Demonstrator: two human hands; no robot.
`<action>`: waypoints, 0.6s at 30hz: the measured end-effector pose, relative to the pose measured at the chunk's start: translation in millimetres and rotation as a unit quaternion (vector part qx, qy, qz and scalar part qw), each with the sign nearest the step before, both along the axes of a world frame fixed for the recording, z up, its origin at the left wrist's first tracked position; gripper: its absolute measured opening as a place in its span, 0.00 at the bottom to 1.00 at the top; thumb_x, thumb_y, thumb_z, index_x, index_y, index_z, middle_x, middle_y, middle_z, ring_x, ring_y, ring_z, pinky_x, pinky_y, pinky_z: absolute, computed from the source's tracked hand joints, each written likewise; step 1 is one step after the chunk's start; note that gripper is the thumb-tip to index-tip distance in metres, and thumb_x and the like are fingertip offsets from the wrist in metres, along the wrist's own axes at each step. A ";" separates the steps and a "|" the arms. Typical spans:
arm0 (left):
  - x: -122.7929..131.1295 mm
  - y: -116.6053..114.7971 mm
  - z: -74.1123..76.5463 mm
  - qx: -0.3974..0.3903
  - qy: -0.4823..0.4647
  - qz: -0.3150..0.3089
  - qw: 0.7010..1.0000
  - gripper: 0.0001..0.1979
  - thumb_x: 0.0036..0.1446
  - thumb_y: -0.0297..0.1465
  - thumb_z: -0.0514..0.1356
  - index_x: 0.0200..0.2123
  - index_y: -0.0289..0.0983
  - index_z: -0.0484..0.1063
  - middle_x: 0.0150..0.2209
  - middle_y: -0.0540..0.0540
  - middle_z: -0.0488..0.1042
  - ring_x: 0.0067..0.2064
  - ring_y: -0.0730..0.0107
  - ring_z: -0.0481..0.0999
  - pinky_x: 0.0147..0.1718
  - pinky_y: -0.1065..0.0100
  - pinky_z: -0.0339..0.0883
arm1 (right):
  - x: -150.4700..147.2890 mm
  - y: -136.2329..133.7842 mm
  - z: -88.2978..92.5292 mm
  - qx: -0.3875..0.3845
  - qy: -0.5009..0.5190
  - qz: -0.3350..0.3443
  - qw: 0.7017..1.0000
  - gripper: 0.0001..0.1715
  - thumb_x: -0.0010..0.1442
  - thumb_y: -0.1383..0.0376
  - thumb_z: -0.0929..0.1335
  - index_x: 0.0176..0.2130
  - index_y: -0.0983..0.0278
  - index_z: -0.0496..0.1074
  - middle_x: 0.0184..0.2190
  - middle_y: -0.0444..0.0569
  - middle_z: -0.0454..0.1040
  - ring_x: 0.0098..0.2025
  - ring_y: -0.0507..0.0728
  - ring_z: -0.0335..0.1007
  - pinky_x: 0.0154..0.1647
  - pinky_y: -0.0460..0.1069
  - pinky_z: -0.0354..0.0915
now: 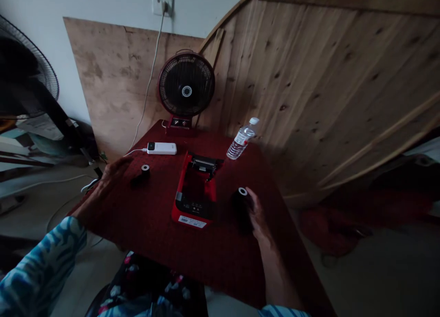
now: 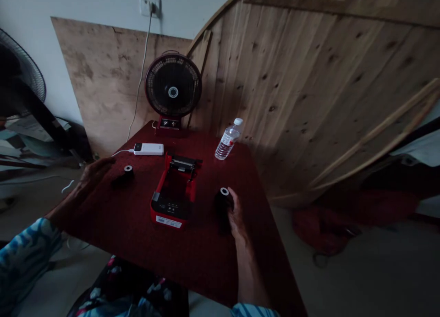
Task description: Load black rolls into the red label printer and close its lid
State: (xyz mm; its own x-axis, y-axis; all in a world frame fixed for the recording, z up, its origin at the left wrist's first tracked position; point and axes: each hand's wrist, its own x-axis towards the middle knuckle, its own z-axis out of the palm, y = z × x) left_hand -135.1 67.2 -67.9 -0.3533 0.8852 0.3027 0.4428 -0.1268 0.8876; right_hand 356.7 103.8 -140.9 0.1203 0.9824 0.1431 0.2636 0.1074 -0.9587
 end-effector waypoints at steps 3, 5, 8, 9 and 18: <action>0.0 17.0 -4.0 -0.045 -0.002 -0.090 0.995 0.30 0.43 0.53 0.67 0.44 0.38 0.78 0.45 0.40 0.80 0.45 0.46 0.78 0.43 0.53 0.74 | 5.2 -7.5 -3.7 0.002 0.015 -0.024 1.000 0.43 0.50 0.47 0.70 0.61 0.60 0.63 0.59 0.58 0.69 0.59 0.67 0.68 0.60 0.63 0.63; 2.6 25.1 -6.3 -0.072 -0.004 -0.147 0.986 0.31 0.40 0.52 0.68 0.44 0.38 0.78 0.45 0.40 0.80 0.45 0.46 0.79 0.42 0.55 0.75 | 9.0 -12.4 -5.7 0.006 0.011 -0.031 0.999 0.43 0.51 0.47 0.70 0.61 0.60 0.63 0.60 0.59 0.67 0.59 0.67 0.67 0.61 0.63 0.63; 4.9 28.9 -8.7 -0.103 0.000 -0.199 0.975 0.29 0.42 0.49 0.68 0.44 0.39 0.78 0.42 0.43 0.81 0.44 0.49 0.79 0.43 0.56 0.74 | 10.8 -16.5 -7.2 0.027 -0.014 -0.030 0.999 0.41 0.51 0.47 0.70 0.59 0.60 0.65 0.59 0.59 0.69 0.58 0.66 0.69 0.59 0.62 0.64; 5.3 28.1 -9.3 -0.110 0.002 -0.205 0.972 0.27 0.43 0.48 0.68 0.44 0.38 0.79 0.41 0.44 0.81 0.43 0.51 0.79 0.42 0.57 0.74 | 9.9 -16.8 -7.5 0.039 -0.020 -0.031 0.999 0.40 0.52 0.46 0.69 0.59 0.60 0.66 0.58 0.58 0.70 0.57 0.66 0.70 0.59 0.62 0.65; 19.1 6.9 6.5 -0.117 -0.013 -0.221 0.968 0.36 0.47 0.55 0.62 0.49 0.33 0.75 0.39 0.40 0.80 0.37 0.54 0.78 0.36 0.62 0.74 | 4.1 -12.5 -18.0 0.094 -0.063 -0.064 0.992 0.34 0.53 0.49 0.66 0.54 0.64 0.70 0.53 0.59 0.75 0.54 0.68 0.72 0.56 0.63 0.66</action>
State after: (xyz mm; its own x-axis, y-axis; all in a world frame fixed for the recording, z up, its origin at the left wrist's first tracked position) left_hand -116.0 74.1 -61.4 0.0710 0.9950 0.0709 0.3684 -0.0922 0.9251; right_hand 360.8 91.4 -158.9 0.2129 0.9146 0.3438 0.4024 0.2386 -0.8838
